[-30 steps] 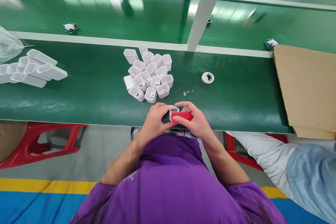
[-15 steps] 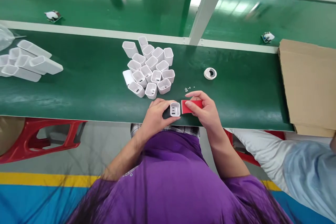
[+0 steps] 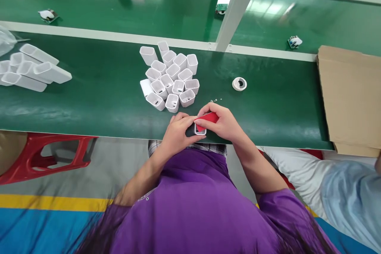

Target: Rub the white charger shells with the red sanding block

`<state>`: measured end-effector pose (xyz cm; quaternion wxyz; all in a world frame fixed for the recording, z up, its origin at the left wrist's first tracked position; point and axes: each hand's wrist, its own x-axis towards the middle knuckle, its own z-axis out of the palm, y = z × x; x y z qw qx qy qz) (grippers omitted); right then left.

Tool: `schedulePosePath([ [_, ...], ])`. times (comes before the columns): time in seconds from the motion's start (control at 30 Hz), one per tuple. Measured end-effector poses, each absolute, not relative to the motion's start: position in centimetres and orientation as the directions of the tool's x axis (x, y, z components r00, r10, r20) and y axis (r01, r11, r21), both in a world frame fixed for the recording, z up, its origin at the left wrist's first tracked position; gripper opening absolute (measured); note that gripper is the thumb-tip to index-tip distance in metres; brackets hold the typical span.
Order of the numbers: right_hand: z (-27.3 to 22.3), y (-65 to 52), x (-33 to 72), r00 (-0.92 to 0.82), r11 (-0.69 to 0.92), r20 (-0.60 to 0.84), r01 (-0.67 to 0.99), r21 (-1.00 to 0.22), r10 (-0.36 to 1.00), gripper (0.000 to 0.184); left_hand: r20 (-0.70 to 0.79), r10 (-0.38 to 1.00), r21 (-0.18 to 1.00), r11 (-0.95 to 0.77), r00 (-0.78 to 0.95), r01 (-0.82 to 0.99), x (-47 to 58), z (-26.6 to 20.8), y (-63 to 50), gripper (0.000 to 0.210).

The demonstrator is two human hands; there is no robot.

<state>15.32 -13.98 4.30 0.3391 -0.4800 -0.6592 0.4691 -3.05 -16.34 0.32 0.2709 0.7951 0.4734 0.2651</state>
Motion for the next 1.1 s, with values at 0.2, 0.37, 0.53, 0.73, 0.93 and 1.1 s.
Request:
schedulePosePath([
  [0.2,4.2,-12.7,15.1,-0.333,-0.024,-0.137,0.319,-0.947,0.933,0.040,0.181,0.892,0.671,-0.420,0.414,0.611,-3.0,0.2,-16.3,0.029],
  [0.37,4.8,-12.2,15.9,-0.260,-0.078,-0.169,0.327,-0.942,0.951,0.037,0.199,0.891,0.678,-0.426,0.408,0.599,-2.9,0.3,-16.4,0.041],
  [0.53,5.3,-12.1,15.5,-0.376,-0.049,-0.190,0.354,-0.934,0.907,0.037,0.196,0.895,0.677,-0.419,0.401,0.605,-2.8,0.2,-16.4,0.029],
  [0.73,5.6,-11.2,15.5,-0.350,-0.062,-0.206,0.381,-0.923,0.914,0.035,0.185,0.893,0.685,-0.417,0.411,0.598,-2.7,0.3,-16.4,0.035],
  [0.93,5.3,-11.1,16.4,-0.312,-0.050,-0.212,0.456,-0.889,0.926,0.035,0.187,0.902,0.691,-0.403,0.390,0.600,-2.7,0.3,-16.5,0.037],
  [1.1,5.6,-11.9,15.8,-0.282,-0.031,-0.146,0.378,-0.925,0.948,0.036,0.197,0.899,0.676,-0.414,0.392,0.610,-2.8,0.0,-16.5,0.033],
])
